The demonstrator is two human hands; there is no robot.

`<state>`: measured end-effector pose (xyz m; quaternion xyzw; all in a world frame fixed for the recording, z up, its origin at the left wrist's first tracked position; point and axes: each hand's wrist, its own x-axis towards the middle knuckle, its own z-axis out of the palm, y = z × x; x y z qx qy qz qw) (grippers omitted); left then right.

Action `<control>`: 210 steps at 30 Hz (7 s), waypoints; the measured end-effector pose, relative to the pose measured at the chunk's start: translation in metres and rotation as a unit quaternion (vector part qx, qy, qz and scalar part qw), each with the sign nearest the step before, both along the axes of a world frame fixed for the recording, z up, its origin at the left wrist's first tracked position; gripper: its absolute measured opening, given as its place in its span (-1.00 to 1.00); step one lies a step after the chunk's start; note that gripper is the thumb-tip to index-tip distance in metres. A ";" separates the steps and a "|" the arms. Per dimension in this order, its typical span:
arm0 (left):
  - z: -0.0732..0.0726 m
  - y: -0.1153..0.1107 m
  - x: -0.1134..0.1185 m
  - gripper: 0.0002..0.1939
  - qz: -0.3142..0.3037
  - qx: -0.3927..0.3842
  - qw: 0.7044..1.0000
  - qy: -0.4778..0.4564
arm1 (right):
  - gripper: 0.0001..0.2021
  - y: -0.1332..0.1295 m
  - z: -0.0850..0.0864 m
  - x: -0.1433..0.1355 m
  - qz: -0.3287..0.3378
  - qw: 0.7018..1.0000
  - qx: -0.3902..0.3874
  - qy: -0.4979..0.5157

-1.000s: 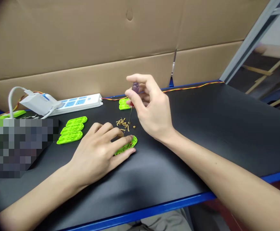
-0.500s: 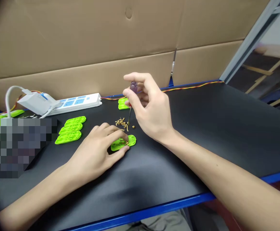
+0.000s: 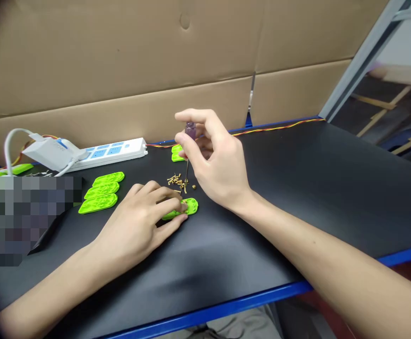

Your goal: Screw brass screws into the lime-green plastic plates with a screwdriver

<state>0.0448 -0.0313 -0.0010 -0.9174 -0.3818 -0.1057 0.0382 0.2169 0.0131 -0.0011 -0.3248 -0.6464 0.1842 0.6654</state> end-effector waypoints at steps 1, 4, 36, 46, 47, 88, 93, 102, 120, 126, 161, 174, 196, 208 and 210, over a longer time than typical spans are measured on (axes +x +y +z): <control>0.000 0.001 0.000 -0.79 -0.004 0.004 1.000 0.003 | -0.81 0.000 0.000 0.000 0.003 1.000 0.000 0.001; 0.000 0.003 -0.002 -0.78 -0.028 0.009 1.000 0.012 | -0.81 -0.001 0.000 0.000 0.005 1.000 0.004 0.004; 0.031 0.070 -0.007 -0.77 0.021 -0.007 0.999 -0.041 | -0.81 0.030 -0.018 0.021 -0.117 0.984 0.034 -0.132; 0.002 0.124 0.013 -0.83 -0.003 0.044 0.997 0.056 | -0.79 0.033 -0.019 0.021 -0.112 0.986 0.016 -0.126; 0.001 0.125 0.012 -0.82 0.002 0.049 0.997 0.056 | -0.79 0.033 -0.019 0.020 -0.110 0.986 0.016 -0.126; 0.034 0.060 -0.119 -0.81 0.123 -0.180 0.974 0.067 | -0.78 0.025 -0.017 0.019 -0.109 0.982 0.036 -0.147; 0.035 0.046 -0.079 -0.83 0.039 -0.211 0.976 0.048 | -0.75 0.025 -0.018 0.018 -0.116 0.979 0.038 -0.164; 0.009 0.020 -0.016 -0.89 -0.094 -0.167 0.980 -0.061 | -0.72 0.025 -0.018 0.019 -0.140 0.971 0.051 -0.184; -0.005 0.047 -0.042 -0.76 0.074 -0.045 0.980 -0.179 | -0.74 0.012 -0.013 0.013 -0.085 0.979 0.083 -0.165; -0.010 0.049 -0.039 -0.79 0.050 -0.036 0.985 -0.162 | -0.75 0.014 -0.017 0.012 -0.077 0.979 0.069 -0.176; -0.003 0.041 -0.031 -0.86 0.011 -0.067 0.991 -0.115 | -0.73 -0.012 -0.001 0.002 -0.037 0.980 0.130 -0.145; 0.001 0.039 -0.033 -0.86 0.010 -0.089 0.990 -0.106 | -0.74 -0.004 -0.005 0.005 -0.072 0.978 0.115 -0.155; 0.007 0.039 -0.039 -0.91 0.012 -0.116 0.993 -0.024 | -0.80 0.015 -0.020 0.006 -0.055 0.990 0.068 -0.109; 0.010 0.036 -0.036 -0.82 0.010 -0.095 0.995 0.016 | -0.83 0.012 -0.020 0.001 -0.044 0.990 0.048 -0.128; 0.010 0.036 -0.036 -0.82 0.009 -0.092 0.996 0.019 | -0.83 0.012 -0.019 0.001 -0.044 0.990 0.047 -0.127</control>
